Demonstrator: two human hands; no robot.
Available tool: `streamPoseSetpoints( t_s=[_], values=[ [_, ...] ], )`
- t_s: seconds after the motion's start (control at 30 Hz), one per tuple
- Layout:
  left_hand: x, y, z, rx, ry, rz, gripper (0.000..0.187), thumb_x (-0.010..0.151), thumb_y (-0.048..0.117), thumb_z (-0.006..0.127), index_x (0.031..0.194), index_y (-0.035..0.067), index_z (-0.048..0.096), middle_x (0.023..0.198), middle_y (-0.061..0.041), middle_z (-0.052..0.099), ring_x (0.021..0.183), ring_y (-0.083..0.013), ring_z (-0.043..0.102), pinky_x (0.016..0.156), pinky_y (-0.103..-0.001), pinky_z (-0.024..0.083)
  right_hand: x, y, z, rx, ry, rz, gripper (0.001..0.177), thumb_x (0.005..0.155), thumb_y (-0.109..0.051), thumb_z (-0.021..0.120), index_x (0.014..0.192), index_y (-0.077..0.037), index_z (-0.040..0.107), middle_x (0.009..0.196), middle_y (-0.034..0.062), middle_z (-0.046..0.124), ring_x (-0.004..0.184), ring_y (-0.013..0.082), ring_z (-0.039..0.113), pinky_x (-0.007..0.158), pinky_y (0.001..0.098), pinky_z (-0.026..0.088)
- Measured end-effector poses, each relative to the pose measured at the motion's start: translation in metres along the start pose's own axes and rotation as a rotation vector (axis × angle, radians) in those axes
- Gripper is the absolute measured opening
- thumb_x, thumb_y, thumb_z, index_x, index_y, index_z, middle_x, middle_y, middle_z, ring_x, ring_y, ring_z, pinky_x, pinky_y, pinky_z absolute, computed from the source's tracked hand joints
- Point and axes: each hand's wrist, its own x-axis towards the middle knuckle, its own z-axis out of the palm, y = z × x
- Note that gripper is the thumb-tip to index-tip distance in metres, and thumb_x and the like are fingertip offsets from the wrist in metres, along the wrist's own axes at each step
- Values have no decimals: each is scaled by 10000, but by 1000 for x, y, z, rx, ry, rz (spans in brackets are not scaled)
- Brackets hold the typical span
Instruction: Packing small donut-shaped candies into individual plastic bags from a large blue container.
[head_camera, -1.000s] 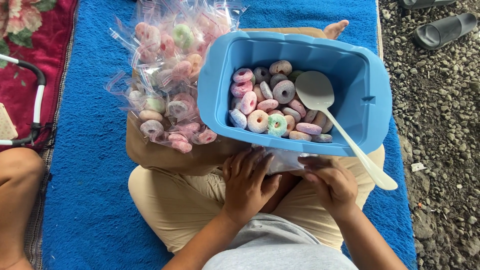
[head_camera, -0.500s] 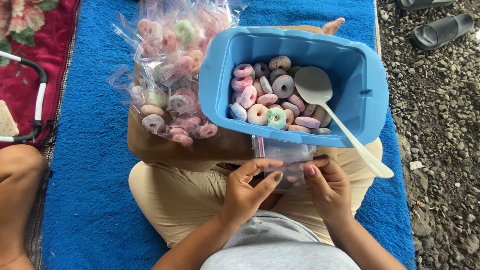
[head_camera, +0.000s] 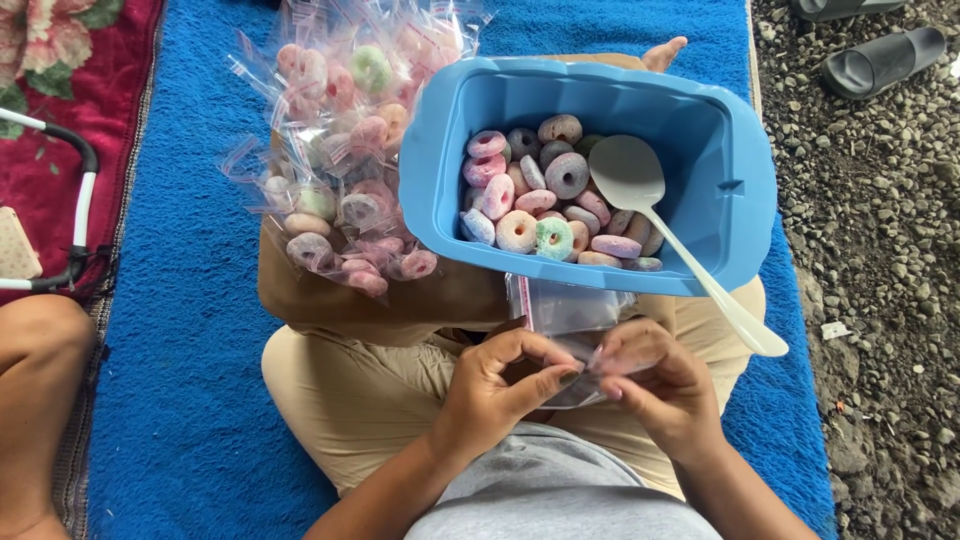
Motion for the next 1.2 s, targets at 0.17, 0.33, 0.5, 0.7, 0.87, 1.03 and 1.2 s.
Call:
streamPoseSetpoints(
  t_s=[0.17,0.33,0.5,0.7,0.87,1.03,1.2],
  values=[
    [-4,-4,-21,-388,-111,-152,149,929,69,743,1045,-10,695,997,-109,742,833,-104,655,781,-214,530,3,-25,-2,-59,-182,28,124,889,-110,703,1000,-57,720,1143,147,634,1034,219,636,889,336,557],
    [-1,-6,-21,-632,-236,-260,262,920,109,771,1129,-24,684,1029,-148,732,875,-159,709,853,-264,587,11,-37,0,-290,-316,-21,432,666,171,568,928,-94,787,1148,105,723,1066,219,690,909,334,577],
    [-5,-19,-17,-659,-145,-388,494,918,124,739,1343,-32,542,917,-156,745,833,-187,735,833,-261,550,10,-29,2,-306,-259,-50,117,776,-111,844,832,-89,745,1065,98,725,974,184,717,849,311,608],
    [-24,-7,-20,-33,-78,11,824,838,449,700,1447,-21,403,1495,-213,495,1389,-323,483,1201,-486,350,-15,15,-4,37,111,313,128,906,20,693,995,-2,604,1038,192,749,782,160,674,693,260,576],
    [-27,-21,-17,428,-116,292,971,694,327,890,1497,73,407,1620,-247,362,1521,-396,389,1234,-500,363,-15,44,11,377,312,533,59,984,-33,635,1029,-14,602,805,113,624,660,150,564,587,265,452],
    [-17,-17,-7,90,-9,197,493,985,107,630,1447,17,485,1518,-200,527,1351,-286,576,1036,-334,556,-21,50,11,663,275,629,87,1012,-37,563,1098,-35,567,840,117,616,664,169,579,609,270,459],
    [-6,-21,2,-124,-111,381,508,1043,45,607,1521,50,435,1610,-187,429,1203,-244,640,977,-357,623,-21,44,14,608,258,666,73,1011,-77,606,1072,-36,607,745,91,633,602,145,607,583,261,496]
  ],
)
